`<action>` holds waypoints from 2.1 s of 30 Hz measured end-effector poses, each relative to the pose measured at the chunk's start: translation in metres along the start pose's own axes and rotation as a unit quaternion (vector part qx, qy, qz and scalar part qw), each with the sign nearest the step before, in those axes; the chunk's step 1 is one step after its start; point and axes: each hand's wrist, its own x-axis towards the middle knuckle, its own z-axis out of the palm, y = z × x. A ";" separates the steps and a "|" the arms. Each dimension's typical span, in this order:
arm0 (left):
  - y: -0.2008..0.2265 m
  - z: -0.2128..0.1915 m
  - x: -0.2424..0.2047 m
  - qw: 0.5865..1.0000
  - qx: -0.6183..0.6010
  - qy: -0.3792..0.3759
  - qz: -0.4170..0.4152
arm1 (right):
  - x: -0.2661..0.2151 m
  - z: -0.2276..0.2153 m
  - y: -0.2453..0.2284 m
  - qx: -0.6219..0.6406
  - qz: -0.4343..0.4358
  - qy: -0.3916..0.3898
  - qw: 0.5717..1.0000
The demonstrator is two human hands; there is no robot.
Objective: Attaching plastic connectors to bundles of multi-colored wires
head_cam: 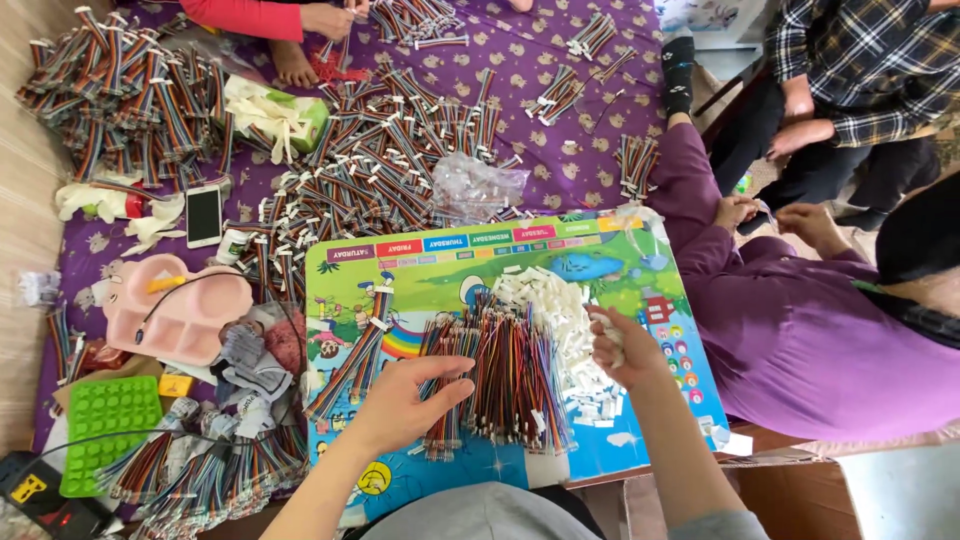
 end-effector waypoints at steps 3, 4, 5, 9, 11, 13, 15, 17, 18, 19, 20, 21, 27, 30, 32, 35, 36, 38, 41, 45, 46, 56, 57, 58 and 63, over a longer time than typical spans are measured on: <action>-0.009 -0.001 -0.002 0.999 0.029 -0.012 -0.016 | 0.010 -0.021 0.004 0.021 0.055 0.021 0.998; -0.018 -0.002 -0.003 0.998 0.035 0.033 0.035 | 0.011 -0.027 0.004 0.013 0.045 0.010 0.999; -0.025 -0.004 -0.004 0.992 0.042 0.079 0.086 | 0.014 -0.031 0.005 0.005 0.036 -0.004 0.999; -0.063 -0.011 -0.012 0.992 0.073 0.101 -0.016 | 0.014 -0.040 0.004 0.079 0.076 -0.013 0.994; -0.075 -0.016 -0.017 0.982 0.145 0.111 -0.057 | 0.005 -0.028 0.000 0.209 0.039 0.014 0.977; -0.074 -0.014 -0.028 0.977 0.168 0.101 -0.079 | -0.022 -0.003 0.004 0.261 0.021 0.040 0.964; -0.076 -0.003 -0.030 0.973 0.189 0.090 -0.098 | -0.045 0.022 0.005 0.311 0.001 0.066 0.948; -0.083 0.017 -0.028 0.954 0.287 -0.001 -0.091 | -0.065 0.047 0.007 0.379 -0.024 0.136 0.915; -0.086 0.027 -0.027 0.953 0.288 -0.002 -0.094 | -0.068 0.049 0.009 0.380 -0.021 0.137 0.914; -0.088 0.036 -0.024 0.944 0.319 -0.012 -0.085 | -0.070 0.052 0.011 0.383 -0.021 0.127 0.915; -0.090 0.045 -0.021 0.933 0.350 -0.023 -0.076 | -0.073 0.054 0.012 0.385 -0.020 0.117 0.915; -0.099 0.053 -0.016 0.933 0.352 -0.026 -0.076 | -0.068 0.045 0.014 0.387 -0.020 0.118 0.914; -0.111 0.069 -0.004 0.901 0.425 0.000 -0.090 | -0.058 0.021 0.026 0.440 0.017 0.027 0.897; -0.106 0.062 -0.003 0.920 0.373 -0.021 -0.120 | -0.067 0.035 0.029 0.386 0.013 0.022 0.922; -0.109 0.066 -0.005 0.903 0.409 -0.031 -0.128 | -0.068 0.033 0.034 0.328 -0.011 -0.014 0.945; -0.111 0.065 -0.003 0.913 0.370 -0.046 -0.164 | -0.078 0.044 0.035 0.232 -0.027 -0.051 0.971; -0.104 0.057 -0.004 0.912 0.374 -0.047 -0.162 | -0.076 0.043 0.039 0.236 -0.029 -0.052 0.970; -0.089 0.044 -0.005 0.948 0.230 -0.059 -0.213 | -0.071 0.039 0.043 0.178 -0.013 -0.070 0.981; -0.053 0.020 -0.015 0.966 0.008 -0.068 -0.249 | -0.075 0.043 0.053 0.121 0.007 -0.099 0.988; -0.052 0.000 -0.018 0.950 -0.217 -0.049 -0.218 | -0.115 0.089 0.059 -0.051 0.071 -0.056 0.995; -0.050 -0.001 -0.017 0.949 -0.246 -0.051 -0.191 | -0.129 0.105 0.060 -0.172 0.087 -0.075 0.978; 0.013 0.021 -0.023 0.973 -0.190 0.023 -0.130 | -0.154 0.120 0.098 -0.228 0.038 -0.112 0.966; 0.006 0.025 -0.021 0.973 -0.188 0.021 -0.130 | -0.156 0.123 0.099 -0.227 0.038 -0.111 0.967; -0.001 0.030 -0.018 0.967 -0.237 -0.012 -0.092 | -0.159 0.125 0.099 -0.246 0.032 -0.090 0.965; 0.000 0.042 -0.008 0.946 -0.314 -0.005 -0.078 | -0.171 0.144 0.095 -0.313 -0.043 -0.050 0.947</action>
